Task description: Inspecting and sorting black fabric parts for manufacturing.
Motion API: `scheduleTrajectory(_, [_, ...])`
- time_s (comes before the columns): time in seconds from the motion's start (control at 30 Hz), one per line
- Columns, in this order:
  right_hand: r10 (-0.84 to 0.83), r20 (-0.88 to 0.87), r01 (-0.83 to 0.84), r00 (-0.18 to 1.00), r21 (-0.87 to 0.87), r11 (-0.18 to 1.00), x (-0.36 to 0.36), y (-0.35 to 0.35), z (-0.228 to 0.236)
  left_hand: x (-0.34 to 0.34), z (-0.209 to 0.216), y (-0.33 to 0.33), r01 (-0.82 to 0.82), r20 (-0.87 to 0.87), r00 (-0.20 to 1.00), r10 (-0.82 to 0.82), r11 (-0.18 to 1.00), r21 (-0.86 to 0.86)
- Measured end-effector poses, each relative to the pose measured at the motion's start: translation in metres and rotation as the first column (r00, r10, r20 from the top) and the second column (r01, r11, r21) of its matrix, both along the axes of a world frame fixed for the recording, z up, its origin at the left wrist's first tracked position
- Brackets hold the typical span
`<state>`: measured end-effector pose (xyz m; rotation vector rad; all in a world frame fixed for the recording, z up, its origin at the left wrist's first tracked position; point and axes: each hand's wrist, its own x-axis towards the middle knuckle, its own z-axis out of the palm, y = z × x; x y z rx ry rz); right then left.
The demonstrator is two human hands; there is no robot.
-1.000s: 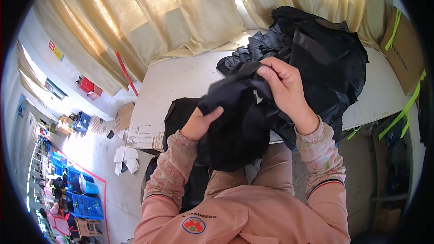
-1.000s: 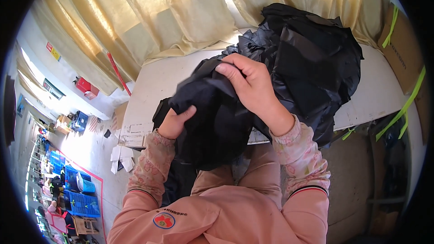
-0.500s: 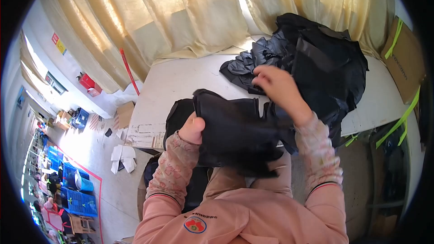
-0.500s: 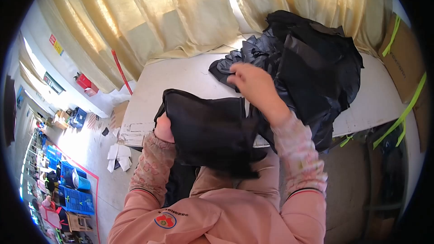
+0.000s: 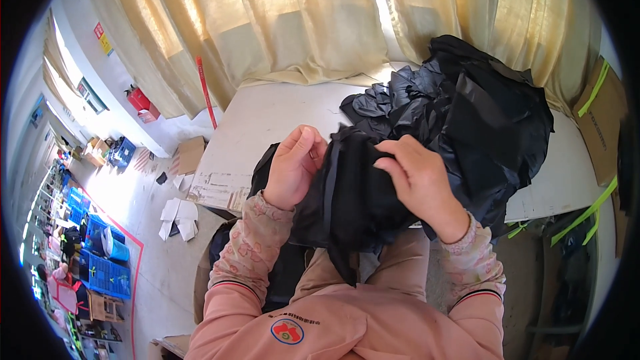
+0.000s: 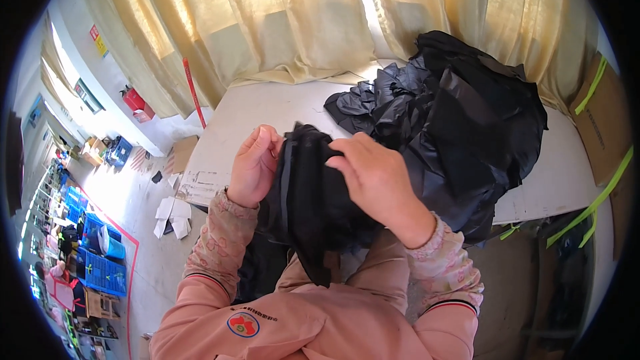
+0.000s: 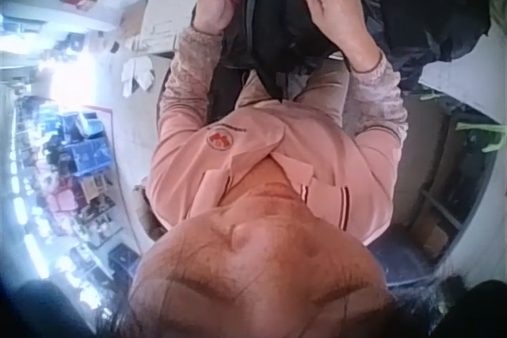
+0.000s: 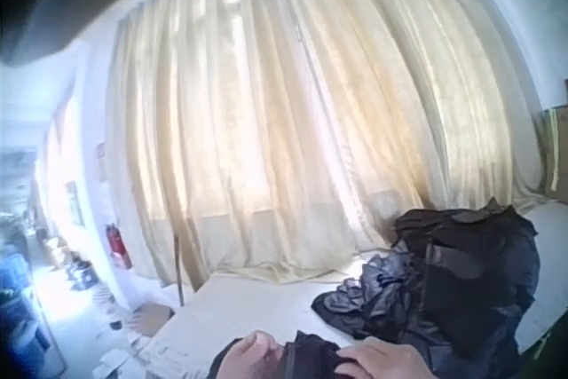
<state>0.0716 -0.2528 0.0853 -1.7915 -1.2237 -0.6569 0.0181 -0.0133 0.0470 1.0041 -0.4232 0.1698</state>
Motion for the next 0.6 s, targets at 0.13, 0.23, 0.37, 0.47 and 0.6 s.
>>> scheduleTrajectory(0.13, [-0.007,-0.024,0.007,1.0,-0.008,1.0,0.0,0.0,0.005,-0.011,0.008,-0.021,-0.163,-0.191,0.959,0.211,0.957,0.24])
scheduleTrajectory(0.23, [0.008,-0.01,-0.008,1.0,-0.037,0.999,-0.006,0.006,0.006,-0.003,-0.005,-0.023,-0.382,0.08,0.908,0.411,0.733,0.563])
scheduleTrajectory(0.37, [0.042,-0.023,-0.043,0.999,-0.058,0.997,-0.008,0.001,0.011,-0.007,0.012,-0.025,-0.165,-0.233,0.935,0.268,0.909,0.382])
scheduleTrajectory(0.47, [0.1,-0.04,-0.102,0.994,-0.043,0.994,-0.009,0.0,0.017,0.0,-0.005,-0.008,-0.003,-0.307,0.941,0.144,0.908,0.418])
scheduleTrajectory(0.6, [0.122,-0.047,-0.125,0.991,-0.057,0.991,-0.01,0.001,0.021,-0.006,-0.012,-0.006,0.132,-0.34,0.937,-0.079,0.982,0.133])
